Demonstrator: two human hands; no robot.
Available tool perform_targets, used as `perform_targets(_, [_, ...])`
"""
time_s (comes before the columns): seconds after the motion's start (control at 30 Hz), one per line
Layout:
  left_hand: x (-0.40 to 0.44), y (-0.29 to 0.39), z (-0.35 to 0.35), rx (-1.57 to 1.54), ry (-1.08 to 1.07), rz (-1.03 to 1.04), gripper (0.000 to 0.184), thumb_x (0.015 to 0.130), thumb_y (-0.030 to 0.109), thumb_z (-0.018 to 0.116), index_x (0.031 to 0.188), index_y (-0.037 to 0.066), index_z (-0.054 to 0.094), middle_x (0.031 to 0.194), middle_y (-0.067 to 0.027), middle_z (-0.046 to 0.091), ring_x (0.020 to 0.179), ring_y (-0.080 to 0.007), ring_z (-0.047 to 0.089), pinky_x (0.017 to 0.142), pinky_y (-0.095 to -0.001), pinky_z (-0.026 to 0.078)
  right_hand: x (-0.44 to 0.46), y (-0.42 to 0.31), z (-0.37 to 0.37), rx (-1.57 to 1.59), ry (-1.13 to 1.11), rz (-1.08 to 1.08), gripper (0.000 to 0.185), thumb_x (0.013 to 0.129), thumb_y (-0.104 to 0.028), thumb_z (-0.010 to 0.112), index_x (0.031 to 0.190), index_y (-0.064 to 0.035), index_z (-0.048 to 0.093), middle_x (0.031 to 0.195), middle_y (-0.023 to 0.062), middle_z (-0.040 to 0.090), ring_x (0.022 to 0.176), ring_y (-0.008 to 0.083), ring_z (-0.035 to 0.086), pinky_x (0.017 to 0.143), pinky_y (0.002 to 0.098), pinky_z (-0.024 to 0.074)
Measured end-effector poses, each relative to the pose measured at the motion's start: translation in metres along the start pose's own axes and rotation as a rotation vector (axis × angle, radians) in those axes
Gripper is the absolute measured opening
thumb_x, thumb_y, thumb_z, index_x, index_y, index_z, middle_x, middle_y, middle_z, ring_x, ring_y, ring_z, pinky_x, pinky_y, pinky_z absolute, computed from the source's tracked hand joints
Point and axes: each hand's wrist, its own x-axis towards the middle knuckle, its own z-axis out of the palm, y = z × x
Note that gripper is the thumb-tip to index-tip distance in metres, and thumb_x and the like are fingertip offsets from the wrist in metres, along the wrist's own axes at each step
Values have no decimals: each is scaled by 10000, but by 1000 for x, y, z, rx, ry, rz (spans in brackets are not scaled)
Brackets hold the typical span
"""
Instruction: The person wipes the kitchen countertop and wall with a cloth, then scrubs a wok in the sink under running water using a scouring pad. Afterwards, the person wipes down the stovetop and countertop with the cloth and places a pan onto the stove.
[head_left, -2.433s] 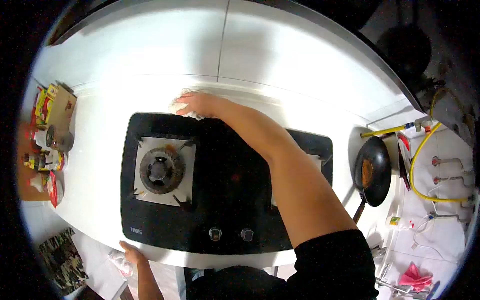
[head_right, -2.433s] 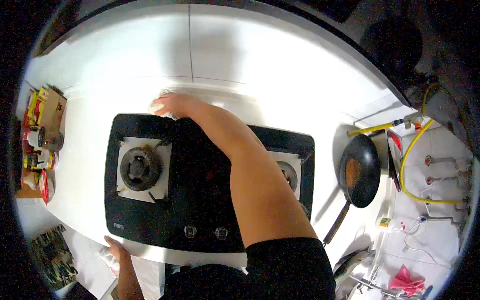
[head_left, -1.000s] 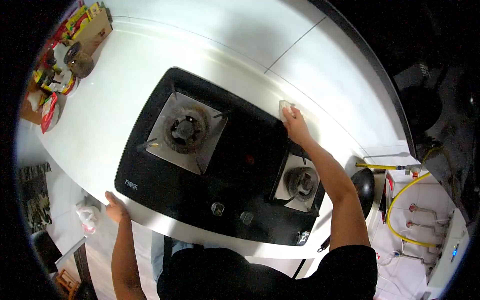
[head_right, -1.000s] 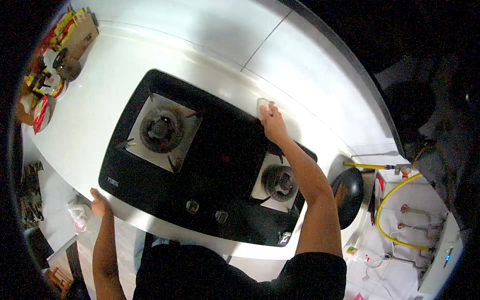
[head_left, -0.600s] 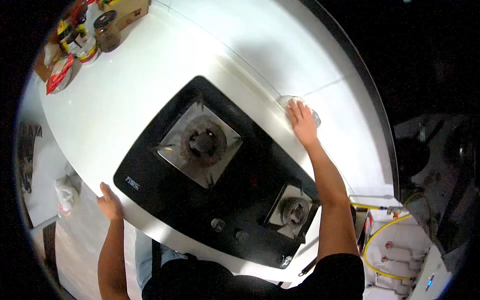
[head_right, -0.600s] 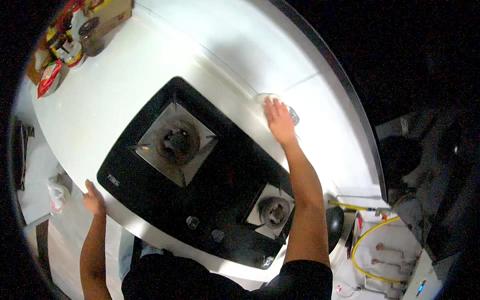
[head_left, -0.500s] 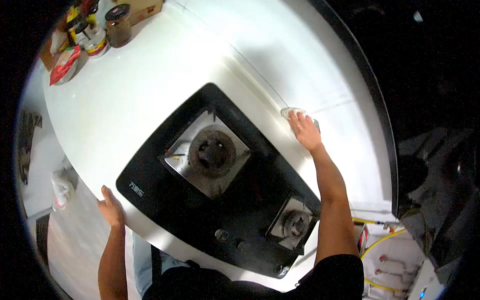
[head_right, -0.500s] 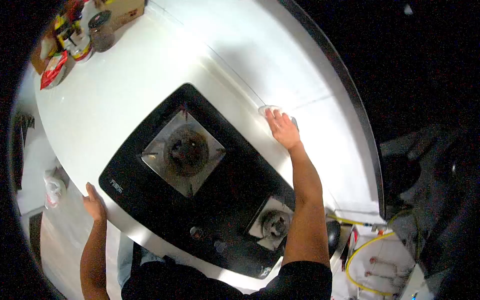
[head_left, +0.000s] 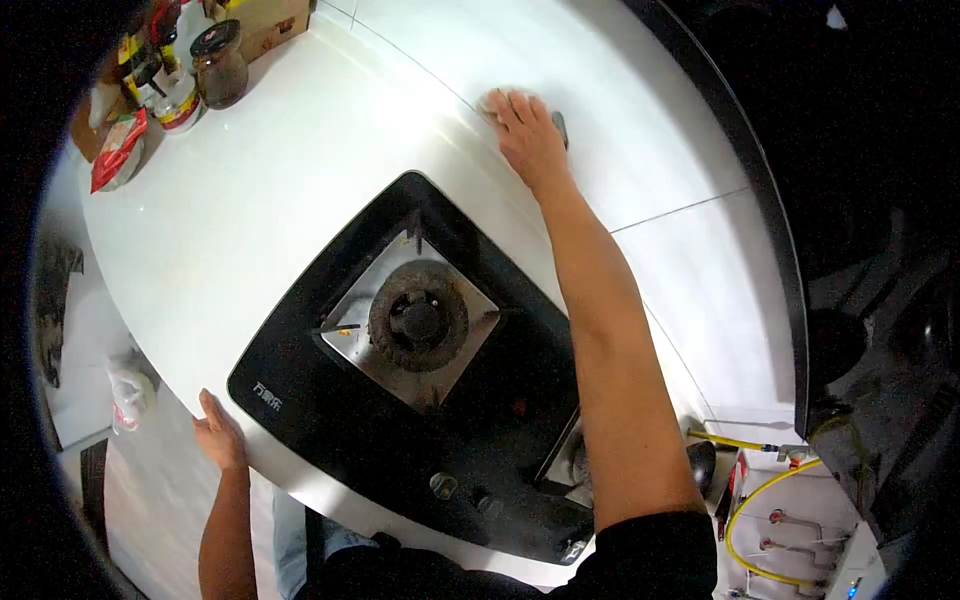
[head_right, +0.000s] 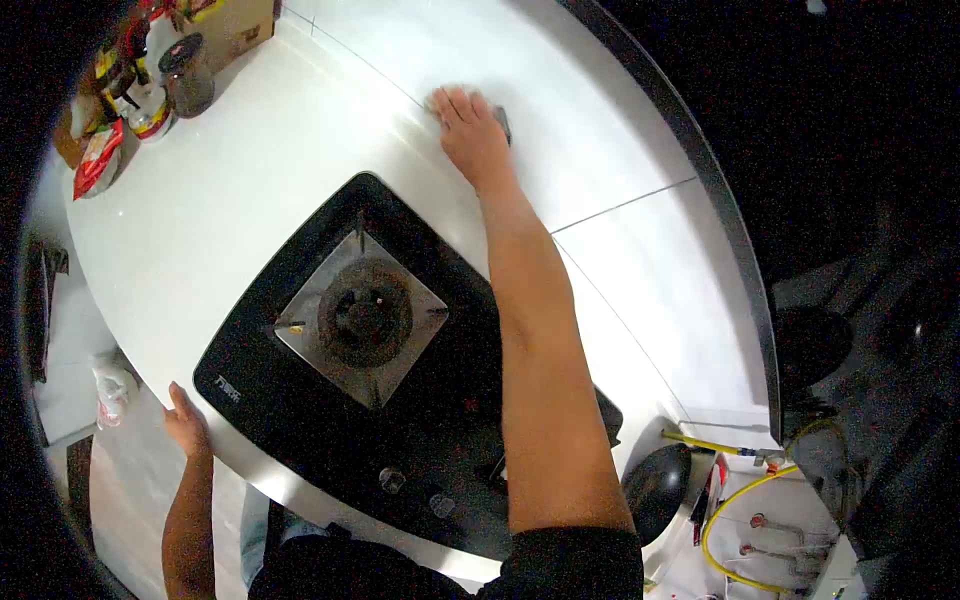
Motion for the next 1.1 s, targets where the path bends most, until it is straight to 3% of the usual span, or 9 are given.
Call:
perform_targets(0.1, [-3, 12, -4, 224, 18, -45, 606, 911, 490, 465, 684, -71, 504, 547, -11, 374, 577, -135, 350, 651, -333, 393, -26, 4, -13, -25, -125, -42, 395, 818, -131, 491, 1194, -20, 534, 1331, 52, 419, 1231, 219, 355, 1017, 360, 287])
perform_targets(0.2, [-13, 27, 0, -26, 65, 69, 617, 915, 487, 458, 777, -105, 563, 556, -15, 417, 581, -138, 359, 638, -331, 390, -127, 21, -34, 75, -308, -126, 464, 818, -109, 487, 1275, -34, 461, 1316, 88, 433, 1222, 252, 380, 1009, 360, 315])
perform_targets(0.27, [0, -2, -3, -23, -29, -40, 634, 913, 493, 455, 887, -130, 572, 626, -45, 497, 621, -141, 408, 665, -321, 404, -223, 32, -72, 422, -480, 143, 519, 820, -83, 483, 1332, -109, 396, 1281, 76, 464, 1164, 310, 437, 969, 410, 383])
perform_targets(0.37, [3, -16, 8, -117, -6, -65, 643, 913, 481, 463, 1008, -148, 555, 789, -98, 588, 718, -151, 487, 718, -306, 423, -349, 56, -116, 313, -493, 114, 472, 819, -99, 562, 1280, -133, 469, 1208, 63, 546, 1062, 287, 533, 901, 395, 450])
perform_targets(0.47, [2, -28, 8, -87, -27, -101, 597, 914, 430, 494, 1065, -146, 538, 896, -132, 613, 797, -148, 528, 752, -280, 432, -351, 68, -134, 306, -610, 149, 448, 829, -121, 570, 1268, -130, 481, 1201, 56, 555, 1072, 287, 537, 884, 378, 471])
perform_targets(0.57, [11, -27, 5, -66, -41, -92, 557, 915, 388, 520, 1077, -144, 532, 926, -151, 613, 823, -140, 540, 754, -261, 437, -308, 69, -99, 222, -437, -233, 501, 760, -111, 594, 1250, -98, 491, 1221, 63, 522, 1032, 278, 528, 914, 376, 439])
perform_targets(0.87, [1, 2, 4, 220, 73, -40, 642, 921, 446, 474, 901, -195, 501, 692, -135, 551, 654, -171, 455, 666, -357, 432, -35, 47, -56, 29, -97, 22, 281, 813, -117, 539, 1082, -72, 607, 1333, 32, 443, 1230, 219, 388, 1024, 370, 324])
perform_targets(0.97, [-4, 12, 2, 93, 29, 26, 660, 926, 452, 450, 916, -206, 499, 702, -172, 563, 666, -199, 477, 702, -372, 434, -87, 79, -86, 150, 91, 181, 270, 812, -101, 559, 1077, -86, 609, 1368, 16, 416, 1235, 237, 408, 1008, 398, 355])
perform_targets(1.1, [-13, 30, 2, -118, 20, 68, 624, 924, 435, 466, 922, -187, 506, 719, -160, 572, 673, -198, 495, 707, -355, 441, -243, 107, -141, -14, -191, 231, 443, 770, -96, 567, 1207, -157, 529, 1431, 2, 343, 1265, 234, 389, 1038, 440, 332])
